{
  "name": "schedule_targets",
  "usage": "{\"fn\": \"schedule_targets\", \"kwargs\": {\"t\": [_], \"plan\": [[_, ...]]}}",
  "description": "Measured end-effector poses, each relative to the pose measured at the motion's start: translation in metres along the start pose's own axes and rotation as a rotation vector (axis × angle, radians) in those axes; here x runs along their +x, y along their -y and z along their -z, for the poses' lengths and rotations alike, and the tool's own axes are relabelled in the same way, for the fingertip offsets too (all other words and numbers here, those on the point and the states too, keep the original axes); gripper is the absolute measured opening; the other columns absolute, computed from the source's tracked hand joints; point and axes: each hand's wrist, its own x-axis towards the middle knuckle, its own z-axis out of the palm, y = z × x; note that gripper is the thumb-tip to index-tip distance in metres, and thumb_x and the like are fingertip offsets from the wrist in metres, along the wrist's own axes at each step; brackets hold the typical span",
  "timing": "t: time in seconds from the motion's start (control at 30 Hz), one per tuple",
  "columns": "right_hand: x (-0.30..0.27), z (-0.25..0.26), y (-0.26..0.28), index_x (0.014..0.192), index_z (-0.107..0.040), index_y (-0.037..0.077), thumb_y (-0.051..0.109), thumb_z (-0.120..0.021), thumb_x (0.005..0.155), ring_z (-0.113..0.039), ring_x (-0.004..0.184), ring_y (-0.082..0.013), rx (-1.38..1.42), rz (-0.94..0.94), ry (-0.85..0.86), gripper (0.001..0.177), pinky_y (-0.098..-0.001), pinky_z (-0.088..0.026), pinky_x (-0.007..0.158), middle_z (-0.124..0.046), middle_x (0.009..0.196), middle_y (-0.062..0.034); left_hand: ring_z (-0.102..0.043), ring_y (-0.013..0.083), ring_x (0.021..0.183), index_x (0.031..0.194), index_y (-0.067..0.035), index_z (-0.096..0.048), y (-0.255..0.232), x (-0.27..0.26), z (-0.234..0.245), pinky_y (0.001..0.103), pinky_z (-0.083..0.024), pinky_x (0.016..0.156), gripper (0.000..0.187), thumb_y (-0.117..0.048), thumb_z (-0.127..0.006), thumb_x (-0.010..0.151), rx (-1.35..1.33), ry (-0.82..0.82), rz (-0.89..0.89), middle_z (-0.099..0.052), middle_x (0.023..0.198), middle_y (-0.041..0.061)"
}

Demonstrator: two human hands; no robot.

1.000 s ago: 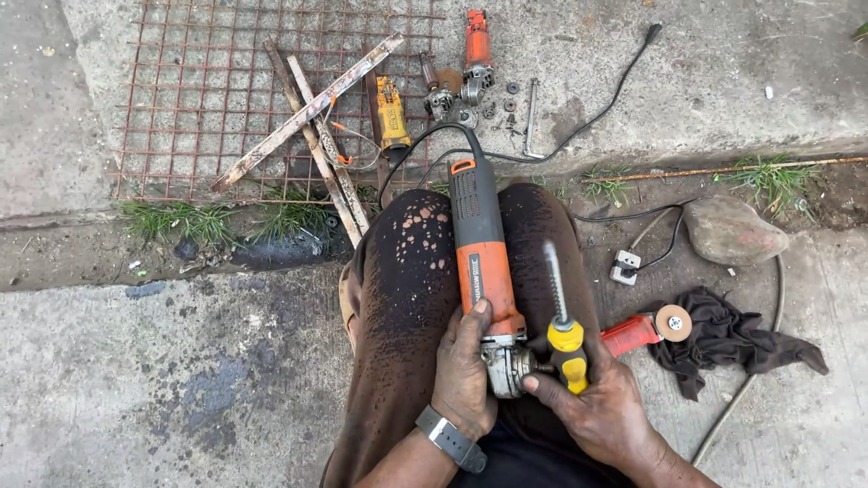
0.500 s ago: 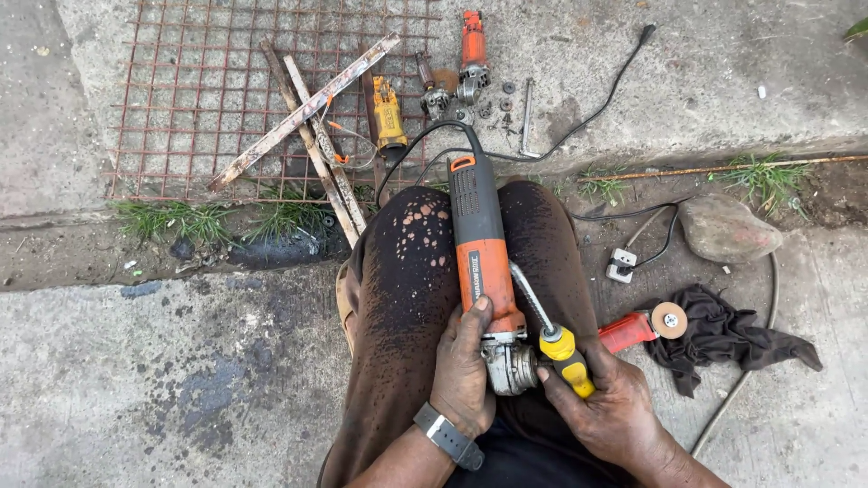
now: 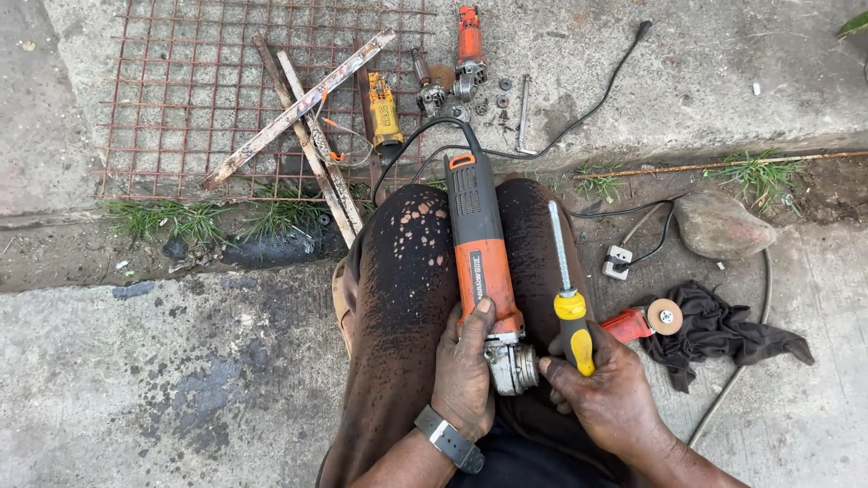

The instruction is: The person assembles an angle grinder by attaching the gear housing and tightening the screws with a screwdriver. They handle the orange power tool, metal housing, and screws while sitting on the ground.

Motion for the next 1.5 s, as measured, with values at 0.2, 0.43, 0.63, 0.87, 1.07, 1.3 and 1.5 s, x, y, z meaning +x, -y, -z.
{"fn": "schedule_targets", "kwargs": {"t": [0.2,0.43,0.63,0.87,1.07,1.3,1.5], "plan": [[0.003,0.018,-0.015,0.103,-0.07,0.005,0.009,-0.085,0.083,-0.06,0.06,-0.0095,-0.211,0.372,0.127,0.025,-0.0279,-0.053,0.055,-0.069,0.074,-0.0012,-0.06,0.0193,0.091,0.136,-0.001,-0.065,-0.024,-0.024,-0.013,0.036,-0.05,0.085,0.047,-0.028,-0.056,0.099,-0.027,-0.076,0.09,-0.067,0.107,0.011],[0.003,0.022,-0.015,0.112,-0.076,0.006,0.013,-0.085,0.082,-0.059,0.063,-0.0107,-0.189,0.394,0.143,0.032,-0.0289,-0.052,0.058,-0.07,0.075,-0.0018,-0.069,0.032,0.122,0.155,-0.005,-0.052,-0.018,-0.046,0.029,0.047,-0.053,0.105,0.071,-0.008,-0.065,0.086,0.24,-0.079,0.148,-0.069,0.137,0.021],[-0.011,0.023,-0.013,0.114,-0.074,0.007,0.018,-0.077,0.086,-0.065,0.067,-0.0122,-0.202,0.473,0.19,0.03,-0.0313,-0.054,0.06,-0.075,0.079,-0.004,-0.07,0.0295,0.129,0.123,0.002,-0.072,-0.03,-0.083,0.022,0.043,-0.053,0.109,0.04,-0.025,-0.064,0.094,0.856,0.116,-0.877,-0.07,0.135,0.02],[-0.023,0.006,0.018,0.135,-0.061,0.009,0.017,-0.066,0.092,-0.071,0.108,-0.017,-0.13,0.572,0.357,0.043,-0.0366,-0.057,0.093,-0.077,0.12,-0.0076,-0.066,0.0163,0.091,0.122,0.004,-0.07,-0.025,-0.052,-0.014,0.033,-0.057,0.084,0.028,-0.012,-0.063,0.1,0.265,0.298,-0.512,-0.072,0.101,0.013],[-0.027,-0.007,0.034,0.143,-0.057,0.016,0.029,-0.058,0.093,-0.073,0.12,-0.0178,-0.199,0.536,0.319,0.052,-0.0395,-0.058,0.099,-0.076,0.132,-0.0049,-0.059,0.0099,0.076,0.126,0.003,-0.071,-0.031,-0.052,-0.022,0.027,-0.052,0.071,0.033,-0.015,-0.068,0.099,0.333,0.266,-0.547,-0.068,0.087,0.006],[-0.03,-0.027,0.042,0.131,-0.065,0.011,0.025,-0.059,0.095,-0.078,0.083,-0.0135,-0.214,0.651,0.168,0.039,-0.0314,-0.064,0.07,-0.083,0.103,-0.004,-0.062,0.016,0.091,0.109,0.001,-0.073,-0.031,-0.05,-0.019,0.035,-0.053,0.083,0.029,-0.022,-0.057,0.105,0.228,0.358,-0.614,-0.072,0.109,0.013],[-0.029,-0.032,0.023,0.133,-0.063,0.013,0.026,-0.059,0.094,-0.076,0.053,-0.0154,-0.224,0.682,0.194,0.042,-0.0303,-0.059,0.049,-0.086,0.083,-0.0058,-0.061,0.0164,0.078,0.098,0.003,-0.074,-0.019,-0.05,-0.018,0.034,-0.052,0.074,0.026,-0.021,-0.064,0.101,0.117,0.176,-0.679,-0.072,0.089,0.014]]}}
